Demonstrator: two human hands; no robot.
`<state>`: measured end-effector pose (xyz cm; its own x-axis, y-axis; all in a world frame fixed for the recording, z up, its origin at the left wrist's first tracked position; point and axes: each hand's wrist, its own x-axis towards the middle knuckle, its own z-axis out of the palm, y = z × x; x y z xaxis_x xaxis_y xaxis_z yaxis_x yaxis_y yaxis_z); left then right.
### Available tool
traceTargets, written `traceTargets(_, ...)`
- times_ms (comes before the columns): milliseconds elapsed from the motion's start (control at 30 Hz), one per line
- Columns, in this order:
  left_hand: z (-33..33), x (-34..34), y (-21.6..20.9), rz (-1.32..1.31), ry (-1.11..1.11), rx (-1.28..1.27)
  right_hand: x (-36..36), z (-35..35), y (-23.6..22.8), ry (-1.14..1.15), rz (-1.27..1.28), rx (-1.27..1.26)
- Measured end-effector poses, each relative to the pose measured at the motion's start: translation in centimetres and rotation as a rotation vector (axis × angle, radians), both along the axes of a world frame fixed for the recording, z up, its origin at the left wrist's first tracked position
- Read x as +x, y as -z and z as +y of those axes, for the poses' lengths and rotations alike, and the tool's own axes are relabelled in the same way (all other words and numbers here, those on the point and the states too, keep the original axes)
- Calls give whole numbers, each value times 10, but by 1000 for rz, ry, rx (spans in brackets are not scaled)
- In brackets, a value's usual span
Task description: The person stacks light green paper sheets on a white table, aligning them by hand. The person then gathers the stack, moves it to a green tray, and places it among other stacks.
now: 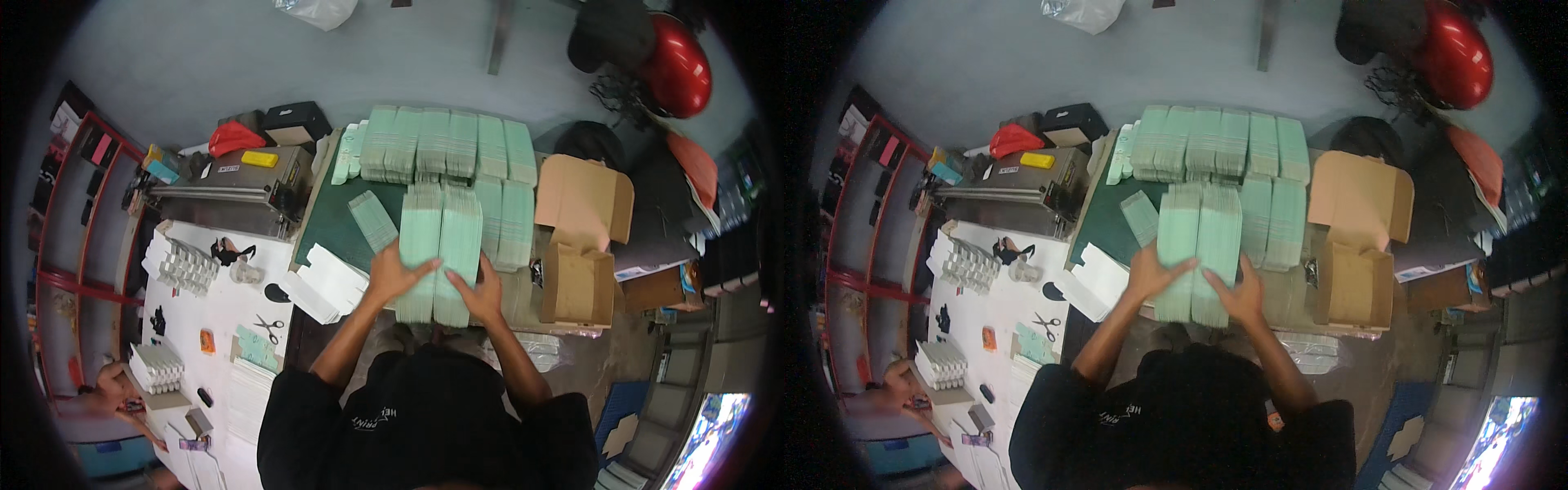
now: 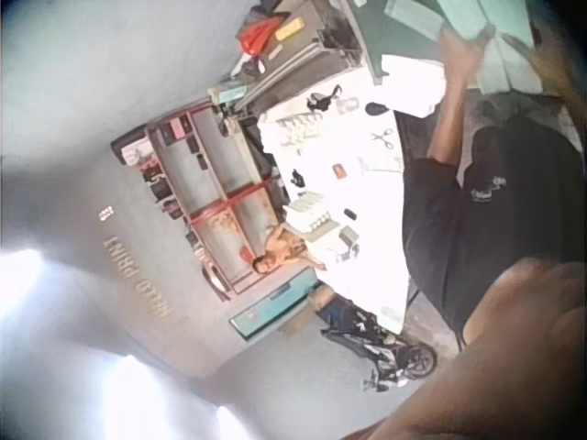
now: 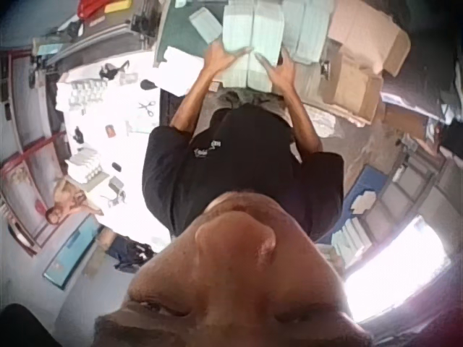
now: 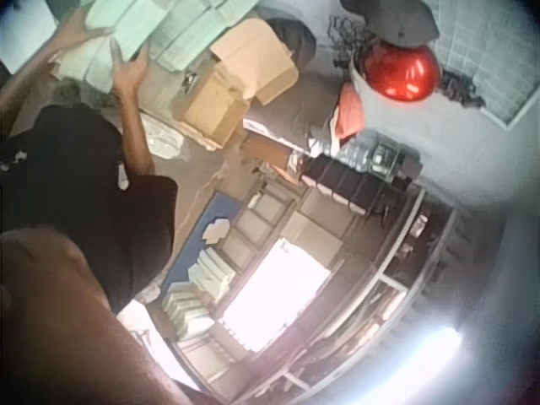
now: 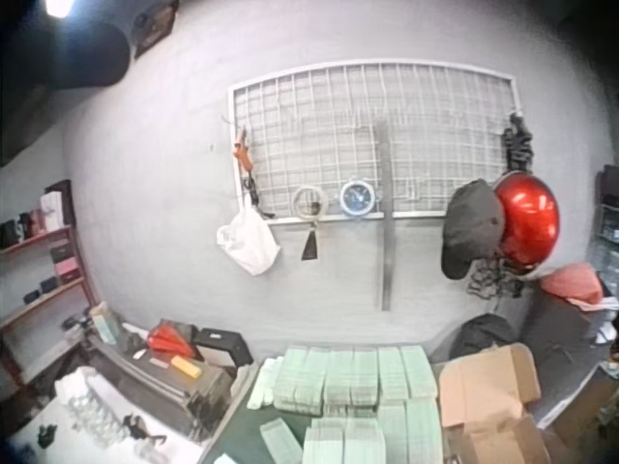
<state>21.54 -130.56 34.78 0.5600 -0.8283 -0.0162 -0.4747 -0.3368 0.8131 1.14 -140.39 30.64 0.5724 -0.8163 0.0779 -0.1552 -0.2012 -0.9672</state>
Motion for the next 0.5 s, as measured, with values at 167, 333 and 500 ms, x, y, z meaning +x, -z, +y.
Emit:
traceTargets(167,-64,97,-10,-65,-79,36,109,-81,13,-42,15,9)
traceTargets(333,-132,212,0,-55,-141,141,220,-135,8,-24,128,27)
traceTargets(500,-211,296,5,20,-96,102,316,-213,31,39,124,-20)
